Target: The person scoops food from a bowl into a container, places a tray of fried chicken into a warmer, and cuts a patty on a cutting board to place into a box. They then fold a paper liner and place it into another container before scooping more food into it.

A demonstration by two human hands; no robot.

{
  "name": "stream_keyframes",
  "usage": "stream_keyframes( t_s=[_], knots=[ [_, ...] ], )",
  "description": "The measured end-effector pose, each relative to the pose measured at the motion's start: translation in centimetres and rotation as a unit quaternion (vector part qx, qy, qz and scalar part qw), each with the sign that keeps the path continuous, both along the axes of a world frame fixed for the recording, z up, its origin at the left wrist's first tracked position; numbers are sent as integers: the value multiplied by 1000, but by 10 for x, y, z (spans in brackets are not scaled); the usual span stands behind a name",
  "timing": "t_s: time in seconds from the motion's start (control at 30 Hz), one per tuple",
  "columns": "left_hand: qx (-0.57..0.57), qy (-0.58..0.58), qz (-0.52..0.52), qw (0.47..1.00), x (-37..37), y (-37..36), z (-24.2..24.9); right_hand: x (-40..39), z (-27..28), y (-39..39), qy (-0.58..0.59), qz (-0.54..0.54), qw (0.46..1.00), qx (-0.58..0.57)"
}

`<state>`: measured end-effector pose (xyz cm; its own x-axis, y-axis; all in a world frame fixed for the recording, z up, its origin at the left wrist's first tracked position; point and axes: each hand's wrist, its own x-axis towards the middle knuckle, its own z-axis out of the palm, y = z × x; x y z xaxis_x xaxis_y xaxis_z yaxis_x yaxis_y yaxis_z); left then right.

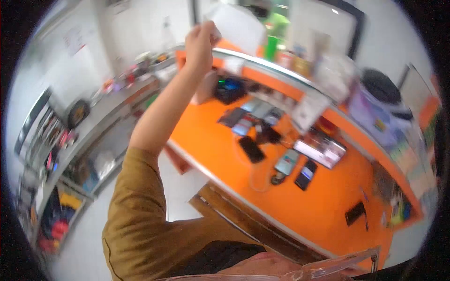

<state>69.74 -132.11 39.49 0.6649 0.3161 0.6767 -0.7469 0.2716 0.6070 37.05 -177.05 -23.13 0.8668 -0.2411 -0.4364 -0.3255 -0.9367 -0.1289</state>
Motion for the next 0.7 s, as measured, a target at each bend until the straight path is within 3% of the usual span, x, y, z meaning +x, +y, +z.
stream_keyframes(
  t_s=[0.07,0.13,0.23,0.27,0.37,0.4,0.47,0.53,0.63,0.7],
  knots=[
    [25,61,86,994,-77,75,-40,32,6,44,-4,80,997,14],
    [49,167,197,965,-147,168,-112,62,12,101,2,161,987,28],
    [-93,282,207,932,-270,285,-255,90,16,215,21,277,960,41],
    [-147,329,215,908,-317,328,-326,95,13,257,28,308,950,43],
    [-292,445,305,790,-476,399,-481,99,14,388,54,392,917,45],
    [-396,401,306,767,-530,408,-513,98,15,429,63,417,905,45],
    [-409,511,362,664,-617,432,-537,96,21,505,79,465,881,41],
    [-472,480,406,618,-676,456,-544,95,27,573,97,503,858,43],
    [-508,462,465,559,-708,511,-526,91,34,666,118,535,836,41],
    [-492,446,475,577,-712,562,-540,91,31,723,131,546,826,36]
  ],
)
